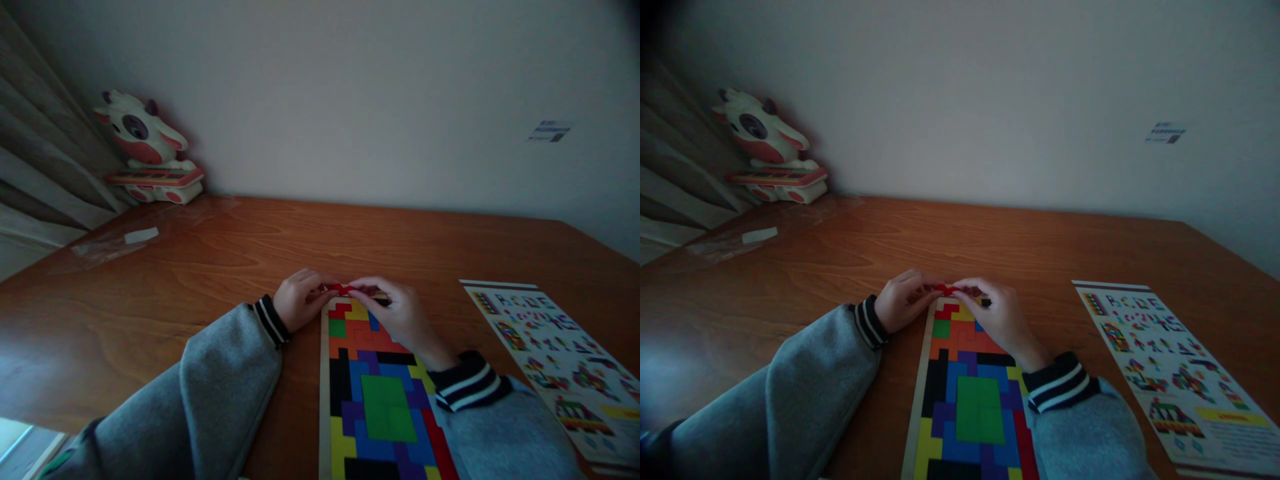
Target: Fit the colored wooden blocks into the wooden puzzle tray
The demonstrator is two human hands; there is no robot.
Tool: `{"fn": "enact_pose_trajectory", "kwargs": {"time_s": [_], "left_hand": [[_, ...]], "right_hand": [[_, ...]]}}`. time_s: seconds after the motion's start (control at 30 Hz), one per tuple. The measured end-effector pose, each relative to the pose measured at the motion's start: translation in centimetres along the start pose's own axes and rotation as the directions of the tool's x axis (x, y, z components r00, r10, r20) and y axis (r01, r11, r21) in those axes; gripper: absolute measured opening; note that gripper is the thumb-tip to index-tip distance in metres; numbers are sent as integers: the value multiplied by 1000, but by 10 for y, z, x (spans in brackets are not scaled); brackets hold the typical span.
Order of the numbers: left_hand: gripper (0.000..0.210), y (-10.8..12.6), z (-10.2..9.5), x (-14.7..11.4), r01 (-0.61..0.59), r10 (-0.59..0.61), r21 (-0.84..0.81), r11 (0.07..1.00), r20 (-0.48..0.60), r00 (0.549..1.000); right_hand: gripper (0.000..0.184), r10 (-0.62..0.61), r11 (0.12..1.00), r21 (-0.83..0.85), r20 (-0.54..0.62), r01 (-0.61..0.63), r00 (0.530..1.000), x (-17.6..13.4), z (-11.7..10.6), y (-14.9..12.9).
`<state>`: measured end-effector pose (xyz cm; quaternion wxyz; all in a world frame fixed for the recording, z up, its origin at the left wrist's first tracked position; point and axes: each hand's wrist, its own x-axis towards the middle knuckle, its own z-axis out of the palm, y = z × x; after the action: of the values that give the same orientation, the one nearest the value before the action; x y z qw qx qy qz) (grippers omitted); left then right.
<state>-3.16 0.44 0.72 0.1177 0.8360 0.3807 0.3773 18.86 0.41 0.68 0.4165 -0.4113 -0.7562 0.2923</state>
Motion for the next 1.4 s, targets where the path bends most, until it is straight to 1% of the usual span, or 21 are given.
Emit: {"fn": "enact_pose_trajectory", "kwargs": {"time_s": [0.1,0.13,0.23,0.33,0.43,0.53,0.63,0.7,0.77,0.83,0.9,0.97,1.2,1.4], "left_hand": [[18,-2,2,-1,77,-79,-52,996,-33,996],[19,-3,3,-2,117,-121,-76,990,-45,992],[23,-5,5,-2,236,-249,-170,957,-63,966],[25,-8,7,-1,324,-357,-307,895,-58,932],[28,-13,9,1,346,-411,-442,828,-59,910],[33,-18,10,3,334,-439,-545,769,-69,896],[34,-21,11,4,315,-452,-595,740,-93,887],[30,-22,11,3,323,-451,-584,745,-84,888],[28,-23,12,2,343,-446,-567,749,-47,894],[28,-24,12,0,358,-439,-562,746,-10,898],[28,-23,12,0,363,-436,-556,748,2,900],[29,-22,12,0,368,-434,-539,758,4,901],[28,-17,10,-1,357,-390,-494,793,38,920],[30,-15,9,-1,388,-400,-481,786,82,913]], "right_hand": [[17,10,999,33,4,-10,1000,1,-3,-1],[18,14,999,29,-18,-14,1000,2,-5,-1],[23,57,998,20,-133,-55,989,5,-16,3],[28,105,994,19,-203,-103,974,7,-28,12],[27,118,992,-21,-222,-125,968,8,-38,22],[26,135,989,-27,-228,-145,964,7,-42,27],[27,125,989,-54,-204,-139,971,7,-40,26],[26,86,986,-129,-166,-108,982,6,-38,25],[24,27,972,-231,-96,-49,995,6,-36,23],[23,-28,948,-318,4,27,1000,5,-35,23],[24,-51,926,-368,97,84,994,4,-35,24],[27,-48,916,-387,143,101,989,3,-35,27],[31,2,915,-401,117,45,993,1,-39,41],[41,19,897,-439,136,43,990,-1,-39,47]]}}
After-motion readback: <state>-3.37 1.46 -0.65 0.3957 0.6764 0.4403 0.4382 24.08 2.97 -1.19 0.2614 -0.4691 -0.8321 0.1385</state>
